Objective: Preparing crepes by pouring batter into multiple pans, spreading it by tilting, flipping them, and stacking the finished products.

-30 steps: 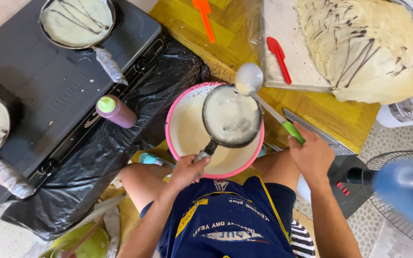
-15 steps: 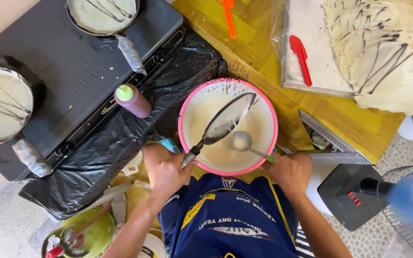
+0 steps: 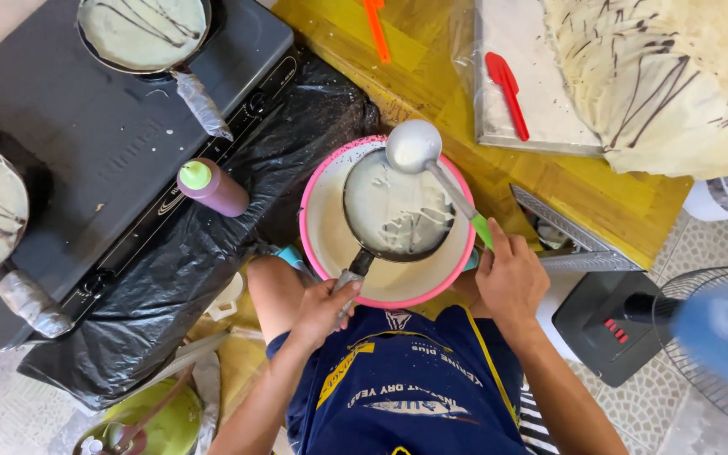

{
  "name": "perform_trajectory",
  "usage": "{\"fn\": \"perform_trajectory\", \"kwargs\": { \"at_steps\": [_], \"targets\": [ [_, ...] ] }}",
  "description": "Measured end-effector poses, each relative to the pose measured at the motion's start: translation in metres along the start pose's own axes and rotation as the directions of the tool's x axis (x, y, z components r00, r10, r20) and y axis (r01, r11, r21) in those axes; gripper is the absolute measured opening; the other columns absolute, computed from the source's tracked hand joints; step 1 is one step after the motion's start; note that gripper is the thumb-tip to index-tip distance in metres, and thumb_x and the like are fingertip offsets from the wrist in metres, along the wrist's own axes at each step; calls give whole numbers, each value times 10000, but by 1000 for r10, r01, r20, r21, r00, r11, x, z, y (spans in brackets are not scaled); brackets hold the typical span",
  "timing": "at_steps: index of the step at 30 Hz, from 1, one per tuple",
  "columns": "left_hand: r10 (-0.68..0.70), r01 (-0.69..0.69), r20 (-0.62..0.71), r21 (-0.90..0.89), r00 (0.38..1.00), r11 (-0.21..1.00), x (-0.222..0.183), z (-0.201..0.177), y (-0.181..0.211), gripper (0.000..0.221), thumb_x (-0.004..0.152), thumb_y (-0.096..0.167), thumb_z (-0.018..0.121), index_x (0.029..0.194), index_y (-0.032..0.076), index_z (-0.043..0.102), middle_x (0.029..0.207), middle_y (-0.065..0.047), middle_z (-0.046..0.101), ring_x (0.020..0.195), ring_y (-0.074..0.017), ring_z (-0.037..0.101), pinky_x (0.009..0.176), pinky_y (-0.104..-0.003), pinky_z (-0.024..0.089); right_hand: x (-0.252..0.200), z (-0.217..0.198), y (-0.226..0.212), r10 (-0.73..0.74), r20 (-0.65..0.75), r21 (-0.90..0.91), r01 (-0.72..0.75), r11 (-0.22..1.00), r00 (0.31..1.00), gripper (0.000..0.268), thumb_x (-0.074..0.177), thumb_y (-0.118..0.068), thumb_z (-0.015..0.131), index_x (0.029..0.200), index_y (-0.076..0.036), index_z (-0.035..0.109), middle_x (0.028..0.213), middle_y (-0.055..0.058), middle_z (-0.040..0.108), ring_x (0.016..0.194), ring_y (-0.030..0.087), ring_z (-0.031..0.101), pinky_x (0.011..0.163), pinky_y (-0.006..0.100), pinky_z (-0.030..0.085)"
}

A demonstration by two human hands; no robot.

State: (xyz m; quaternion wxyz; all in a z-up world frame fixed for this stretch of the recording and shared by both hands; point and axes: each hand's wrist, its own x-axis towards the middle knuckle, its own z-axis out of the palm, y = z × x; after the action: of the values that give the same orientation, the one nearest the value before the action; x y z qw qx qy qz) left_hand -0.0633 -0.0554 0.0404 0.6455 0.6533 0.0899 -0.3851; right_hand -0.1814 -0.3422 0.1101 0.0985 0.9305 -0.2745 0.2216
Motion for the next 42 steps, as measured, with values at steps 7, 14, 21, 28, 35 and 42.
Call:
{"fn": "perform_trajectory", "kwargs": {
  "at_steps": [7,14,21,28,35,42],
  "targets": [
    [34,-28,38,-141,999,990,-7,0,7,374,876,253,818,862,-104,709,502,-184,588,275,-186,511,241,-292,407,-4,4,13,-8,-99,-29,5,1000,995,520,867,-280,721,1386,-318,697,998,-21,637,802,199,690,632,300,561],
    [32,-20,63,-187,997,982,-17,2,15,393,862,226,828,873,-143,693,502,-197,573,271,-185,500,248,-280,394,-6,7,3,1,-67,-14,-2,1000,998,481,876,-280,705,1354,-343,712,983,-42,655,751,196,699,587,307,566],
    [39,-19,-80,231,996,973,-5,-23,30,368,807,375,867,774,23,765,456,-133,622,271,-192,556,258,-280,463,-8,-2,36,146,256,82,-172,982,956,449,991,-343,625,1436,-320,680,1038,25,693,745,330,725,637,435,596],
    [909,-237,302,942,289,-238,-24,-42,24,339,910,429,664,979,102,722,663,-22,605,556,-150,651,542,-272,558,-41,50,51,95,664,-83,-53,995,741,451,918,-522,566,1356,-467,658,1067,3,736,988,246,744,791,452,634],
    [857,-226,417,905,304,-360,-16,-41,5,147,761,-26,594,800,114,613,625,-3,521,517,-148,500,423,-289,388,-42,57,-12,50,927,-60,14,998,372,628,917,-749,391,1275,-312,665,1234,84,727,1155,346,705,936,475,549],
    [901,-255,274,947,337,-193,10,-35,-26,74,816,129,647,765,130,593,607,2,540,476,-144,508,400,-291,387,-31,58,-15,51,966,-60,28,998,253,542,917,-705,449,1319,-405,653,1337,-10,708,1248,259,677,998,415,543]
  ]
}}
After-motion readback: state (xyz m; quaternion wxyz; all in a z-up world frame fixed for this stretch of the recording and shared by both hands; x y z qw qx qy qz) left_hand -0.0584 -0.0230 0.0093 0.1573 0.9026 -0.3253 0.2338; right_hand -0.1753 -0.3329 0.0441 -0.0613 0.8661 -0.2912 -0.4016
